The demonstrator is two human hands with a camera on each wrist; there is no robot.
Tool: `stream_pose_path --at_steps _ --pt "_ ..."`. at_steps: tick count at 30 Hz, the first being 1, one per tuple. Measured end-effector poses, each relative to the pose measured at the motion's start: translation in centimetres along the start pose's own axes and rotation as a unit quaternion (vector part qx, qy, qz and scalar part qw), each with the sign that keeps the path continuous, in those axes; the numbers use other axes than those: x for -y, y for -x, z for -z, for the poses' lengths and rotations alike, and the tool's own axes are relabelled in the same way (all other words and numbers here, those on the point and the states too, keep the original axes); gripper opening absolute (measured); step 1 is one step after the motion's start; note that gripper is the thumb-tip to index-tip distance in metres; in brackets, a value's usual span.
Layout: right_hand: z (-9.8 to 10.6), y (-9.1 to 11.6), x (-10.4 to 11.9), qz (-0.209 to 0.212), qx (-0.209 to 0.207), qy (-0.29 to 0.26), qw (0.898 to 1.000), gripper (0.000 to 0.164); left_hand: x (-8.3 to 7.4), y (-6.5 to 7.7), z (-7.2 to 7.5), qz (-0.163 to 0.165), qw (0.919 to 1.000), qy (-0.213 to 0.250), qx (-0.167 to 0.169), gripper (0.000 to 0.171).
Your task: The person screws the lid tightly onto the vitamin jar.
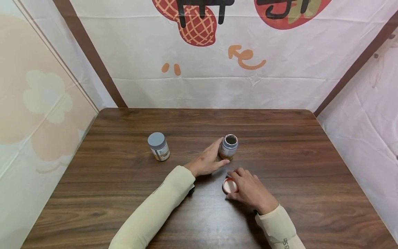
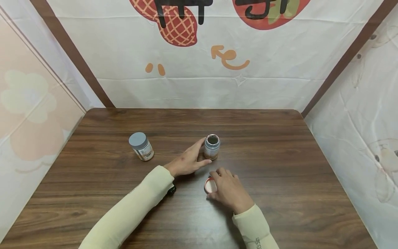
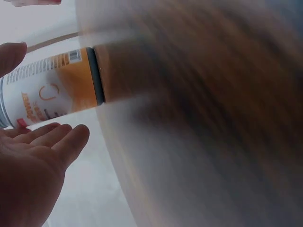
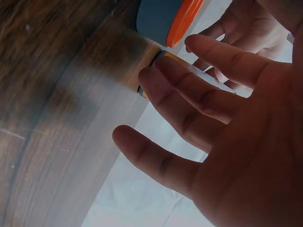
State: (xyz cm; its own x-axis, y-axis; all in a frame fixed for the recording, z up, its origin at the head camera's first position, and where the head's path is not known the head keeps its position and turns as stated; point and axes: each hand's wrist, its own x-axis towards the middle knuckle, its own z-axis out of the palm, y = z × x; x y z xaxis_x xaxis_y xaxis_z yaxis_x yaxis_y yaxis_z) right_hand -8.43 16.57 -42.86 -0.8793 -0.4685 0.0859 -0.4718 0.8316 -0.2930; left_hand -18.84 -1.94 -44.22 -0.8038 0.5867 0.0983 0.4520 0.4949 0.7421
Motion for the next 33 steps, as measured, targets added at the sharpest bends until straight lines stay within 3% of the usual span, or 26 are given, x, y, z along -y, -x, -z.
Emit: stream_pose_path --at_steps 11,17,33 --pt "-0.5 0.3 0.0 -0.004 0.016 -0.011 1.000 0.057 -0.8 -0.9 -0.5 0.004 0.9993 -0.006 -0.037 0.071" --pt "-0.7 0.3 0.1 -0.005 0.017 0.001 1.000 0.052 -1.2 -1.4 -0.5 0.024 0.9981 -0.008 -0.056 0.064" --pt "-0.3 -0.1 -0.3 -0.010 -0.006 -0.011 1.000 0.045 -1.6 -1.6 -0.3 0.024 0.9974 0.006 -0.067 0.053"
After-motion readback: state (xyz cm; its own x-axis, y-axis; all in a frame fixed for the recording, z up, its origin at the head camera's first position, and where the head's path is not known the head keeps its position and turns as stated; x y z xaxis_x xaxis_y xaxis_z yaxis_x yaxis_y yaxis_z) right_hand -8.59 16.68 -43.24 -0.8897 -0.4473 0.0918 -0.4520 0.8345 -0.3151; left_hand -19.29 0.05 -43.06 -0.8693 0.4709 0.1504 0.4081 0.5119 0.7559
